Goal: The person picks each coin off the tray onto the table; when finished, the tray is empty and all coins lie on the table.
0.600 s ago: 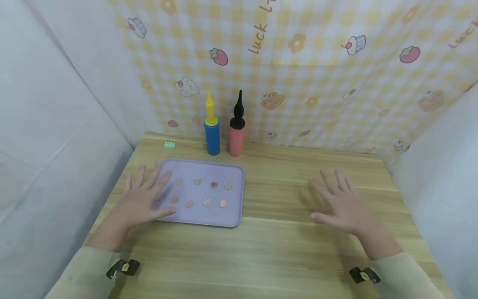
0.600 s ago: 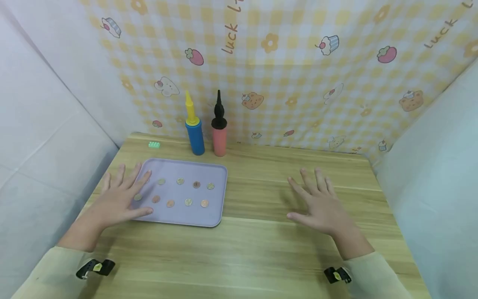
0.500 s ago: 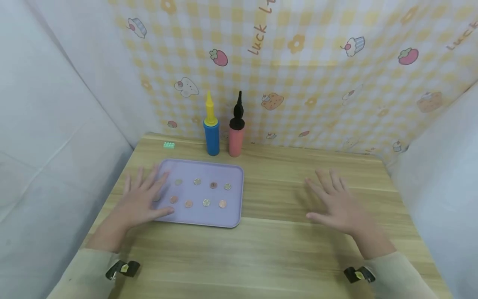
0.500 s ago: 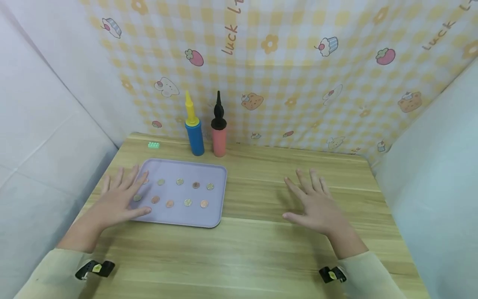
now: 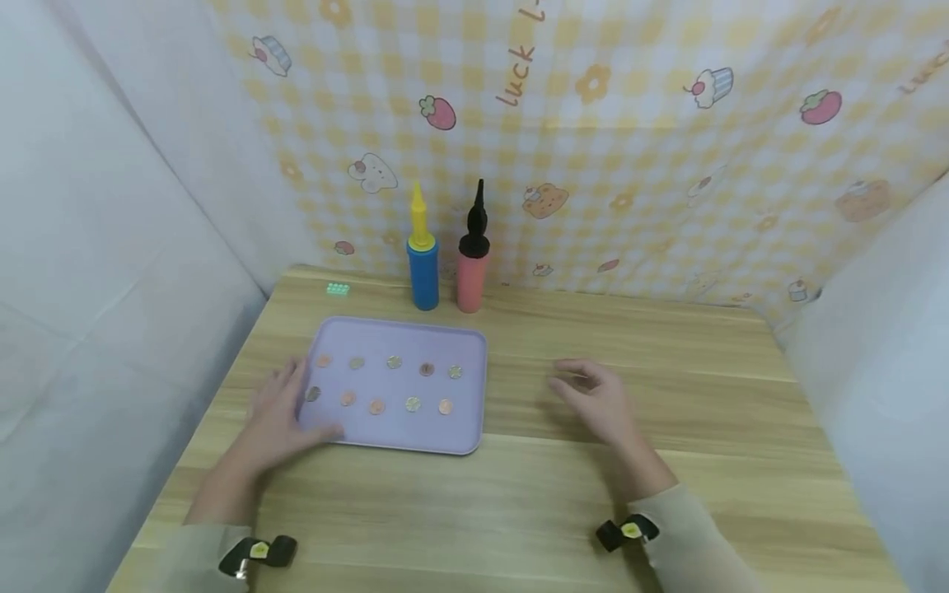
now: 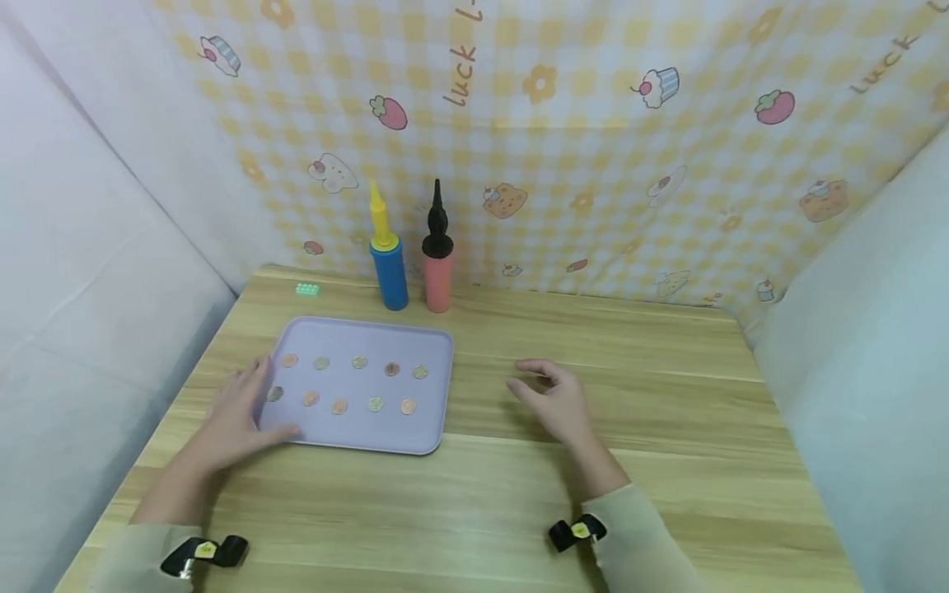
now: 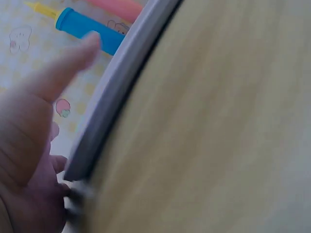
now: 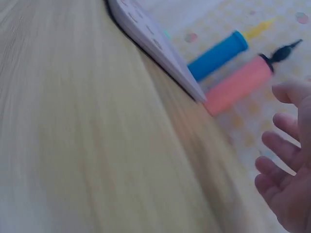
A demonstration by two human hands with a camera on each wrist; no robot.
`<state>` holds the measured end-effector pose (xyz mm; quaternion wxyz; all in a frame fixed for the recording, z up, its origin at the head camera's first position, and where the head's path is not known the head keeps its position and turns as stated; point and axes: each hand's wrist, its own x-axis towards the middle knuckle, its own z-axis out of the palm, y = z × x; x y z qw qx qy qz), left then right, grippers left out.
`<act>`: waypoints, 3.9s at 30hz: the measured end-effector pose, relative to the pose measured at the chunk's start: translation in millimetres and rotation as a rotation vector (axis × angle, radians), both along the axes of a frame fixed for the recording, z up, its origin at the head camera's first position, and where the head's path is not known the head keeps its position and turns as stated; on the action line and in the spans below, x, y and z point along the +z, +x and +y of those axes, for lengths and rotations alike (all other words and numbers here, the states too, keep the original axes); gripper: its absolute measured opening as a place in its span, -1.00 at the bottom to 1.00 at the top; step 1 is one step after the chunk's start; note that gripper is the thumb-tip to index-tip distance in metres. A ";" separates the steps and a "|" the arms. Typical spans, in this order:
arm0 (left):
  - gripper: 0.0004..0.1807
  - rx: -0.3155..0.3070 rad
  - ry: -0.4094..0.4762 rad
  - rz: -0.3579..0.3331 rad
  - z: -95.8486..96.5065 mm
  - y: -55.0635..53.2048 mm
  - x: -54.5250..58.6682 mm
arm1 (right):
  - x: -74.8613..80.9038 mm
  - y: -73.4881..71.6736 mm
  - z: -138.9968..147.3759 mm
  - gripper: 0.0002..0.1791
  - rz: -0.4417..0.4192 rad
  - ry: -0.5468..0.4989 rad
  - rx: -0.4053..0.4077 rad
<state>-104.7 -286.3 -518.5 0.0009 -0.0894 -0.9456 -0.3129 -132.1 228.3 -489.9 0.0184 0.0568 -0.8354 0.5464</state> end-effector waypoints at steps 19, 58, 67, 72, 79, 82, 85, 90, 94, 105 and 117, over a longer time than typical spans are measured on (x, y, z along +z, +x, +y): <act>0.76 0.026 -0.025 0.033 4.8 9.2 -9.2 | -43.1 -37.5 -146.5 -0.85 0.466 0.251 -0.075; 0.72 0.054 -0.059 0.056 6.2 15.1 -15.4 | -45.2 -35.6 -159.0 -0.85 0.140 0.395 -0.026; 0.85 0.083 0.054 0.077 5.5 13.6 -19.5 | -46.6 -32.3 -158.4 -0.85 0.322 0.421 -0.009; 0.88 0.085 0.070 0.080 5.8 13.2 -19.4 | -53.5 -33.5 -157.6 -0.70 0.402 0.331 -0.028; 0.93 0.092 0.080 0.079 5.5 10.4 -20.0 | -57.4 -38.6 -157.0 -0.63 0.399 0.230 -0.069; 0.95 0.097 0.083 0.084 5.4 10.1 -19.1 | -56.3 -39.9 -157.2 -0.61 0.391 0.211 -0.065; 0.96 0.106 0.083 0.082 5.7 10.4 -16.6 | -55.1 -40.1 -157.1 -0.60 0.375 0.199 -0.062; 0.94 0.109 0.078 0.073 7.1 11.4 -13.2 | -53.2 -39.8 -156.8 -0.60 0.360 0.214 -0.057; 0.93 0.110 0.074 0.070 7.9 11.5 -12.2 | -50.0 -38.5 -156.7 -0.60 0.355 0.261 -0.047; 0.86 0.094 0.053 0.067 8.1 10.1 -15.4 | -49.3 -38.9 -155.0 -0.66 0.319 0.346 -0.017; 0.79 0.073 -0.012 0.109 7.0 10.4 -15.2 | -52.2 -46.3 -136.6 -0.67 0.405 0.356 -0.062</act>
